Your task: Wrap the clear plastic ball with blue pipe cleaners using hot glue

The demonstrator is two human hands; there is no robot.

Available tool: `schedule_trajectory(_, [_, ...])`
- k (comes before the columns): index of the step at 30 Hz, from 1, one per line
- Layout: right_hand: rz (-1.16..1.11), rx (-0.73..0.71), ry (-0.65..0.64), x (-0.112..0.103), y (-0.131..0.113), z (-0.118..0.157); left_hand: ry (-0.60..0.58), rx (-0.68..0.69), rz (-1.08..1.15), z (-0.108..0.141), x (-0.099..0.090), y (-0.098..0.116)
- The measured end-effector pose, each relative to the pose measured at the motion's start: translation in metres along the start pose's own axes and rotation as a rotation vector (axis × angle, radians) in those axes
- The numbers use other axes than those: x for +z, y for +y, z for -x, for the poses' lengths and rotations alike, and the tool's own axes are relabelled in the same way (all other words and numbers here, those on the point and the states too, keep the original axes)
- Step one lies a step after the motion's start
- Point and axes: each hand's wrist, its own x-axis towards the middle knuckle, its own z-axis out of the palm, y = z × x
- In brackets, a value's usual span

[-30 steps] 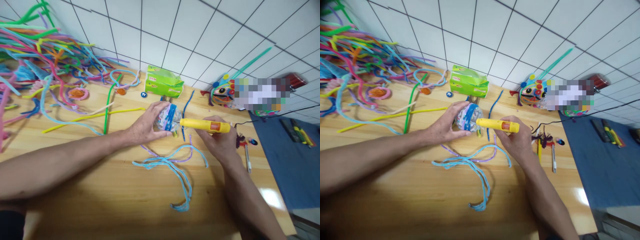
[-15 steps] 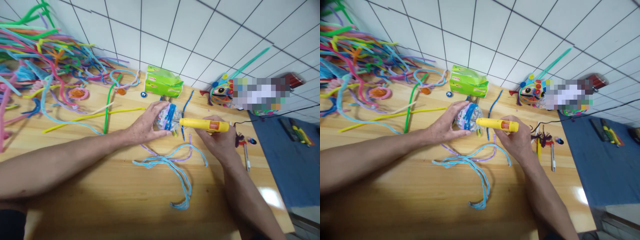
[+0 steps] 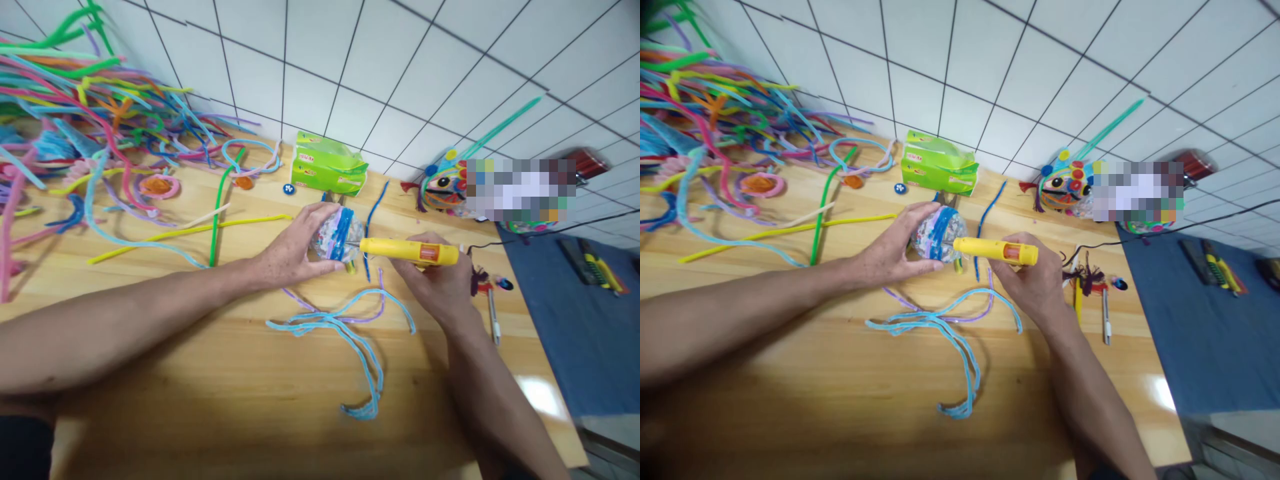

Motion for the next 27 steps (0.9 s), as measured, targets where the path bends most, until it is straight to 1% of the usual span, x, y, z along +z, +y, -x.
schedule_trajectory(5, [0.009,0.047,-0.008,0.0010,-0.0008,0.0016,0.014,0.039,-0.005,0.0000,0.0003,-0.0004])
schedule_trajectory(12, [0.003,0.028,0.066,0.0033,-0.0005,0.0026,0.007,0.027,-0.007,-0.0003,-0.0002,0.0001])
schedule_trajectory(18, [0.034,0.035,0.047,0.0047,-0.0008,0.0040,0.030,0.053,0.011,-0.0004,0.0009,-0.0011])
schedule_trajectory(23, [0.039,0.029,0.053,0.0035,-0.0020,0.0033,0.002,0.013,-0.010,-0.0003,0.0003,-0.0008])
schedule_trajectory(27, [0.042,0.030,0.049,0.0035,-0.0020,0.0035,0.006,0.031,-0.005,-0.0003,-0.0003,0.0004])
